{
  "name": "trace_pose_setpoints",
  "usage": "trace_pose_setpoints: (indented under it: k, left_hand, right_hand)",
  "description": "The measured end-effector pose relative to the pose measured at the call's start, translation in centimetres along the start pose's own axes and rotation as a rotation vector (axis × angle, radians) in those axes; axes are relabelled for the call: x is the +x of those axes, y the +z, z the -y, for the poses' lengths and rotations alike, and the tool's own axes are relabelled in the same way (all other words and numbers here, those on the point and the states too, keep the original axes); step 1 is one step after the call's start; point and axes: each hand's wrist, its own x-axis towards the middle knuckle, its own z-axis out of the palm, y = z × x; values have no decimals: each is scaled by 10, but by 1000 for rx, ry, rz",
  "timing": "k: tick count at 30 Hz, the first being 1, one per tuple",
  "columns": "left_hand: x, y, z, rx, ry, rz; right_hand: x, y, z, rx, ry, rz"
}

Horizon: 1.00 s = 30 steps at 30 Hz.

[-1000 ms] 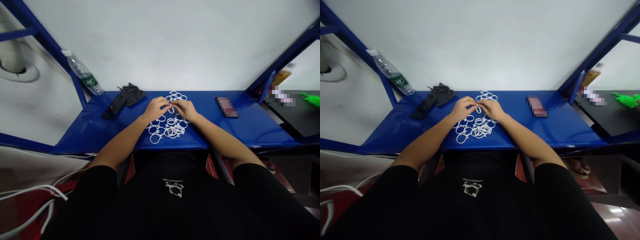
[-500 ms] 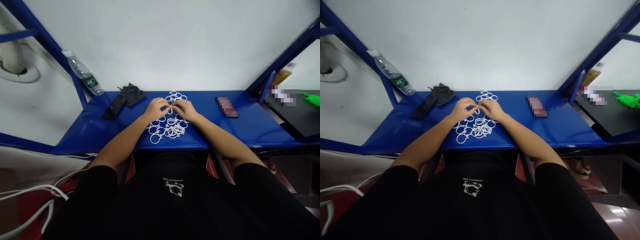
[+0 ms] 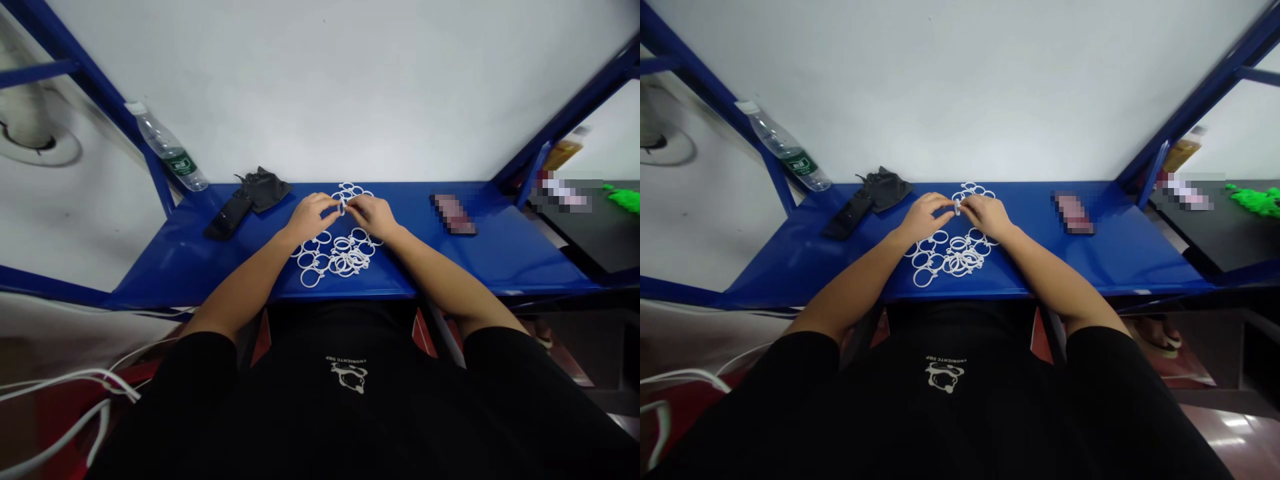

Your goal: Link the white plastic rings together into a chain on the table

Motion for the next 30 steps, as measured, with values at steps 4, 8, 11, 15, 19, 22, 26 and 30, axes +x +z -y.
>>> trace_pose_setpoints:
  k: [4, 8, 11, 15, 19, 22, 26, 30]
  left_hand:
    - [-3, -6, 10, -16, -50, 142]
    - [-5, -18, 15, -34, -79, 361]
    - [-3, -28, 8, 43, -154, 496]
    - [0, -30, -2, 117, -209, 580]
    - [1, -24, -4, 93, -247, 511]
    - [1, -20, -6, 24, -333, 368]
    - [2, -14, -9, -52, -412, 208]
    - [1, -9, -14, -128, -423, 183]
  right_hand:
    - [0, 3, -19, -67, 109, -18]
    - [0, 5, -31, -81, 216, 26]
    - [1, -1, -29, -72, 241, 101]
    - [2, -12, -22, -3, 166, 218]
    - [1, -16, -19, 95, 60, 250]
    - [0, -14, -10, 146, -19, 200]
    - [-1, -9, 10, 116, -159, 167]
    - [-2, -3, 21, 42, -260, 152]
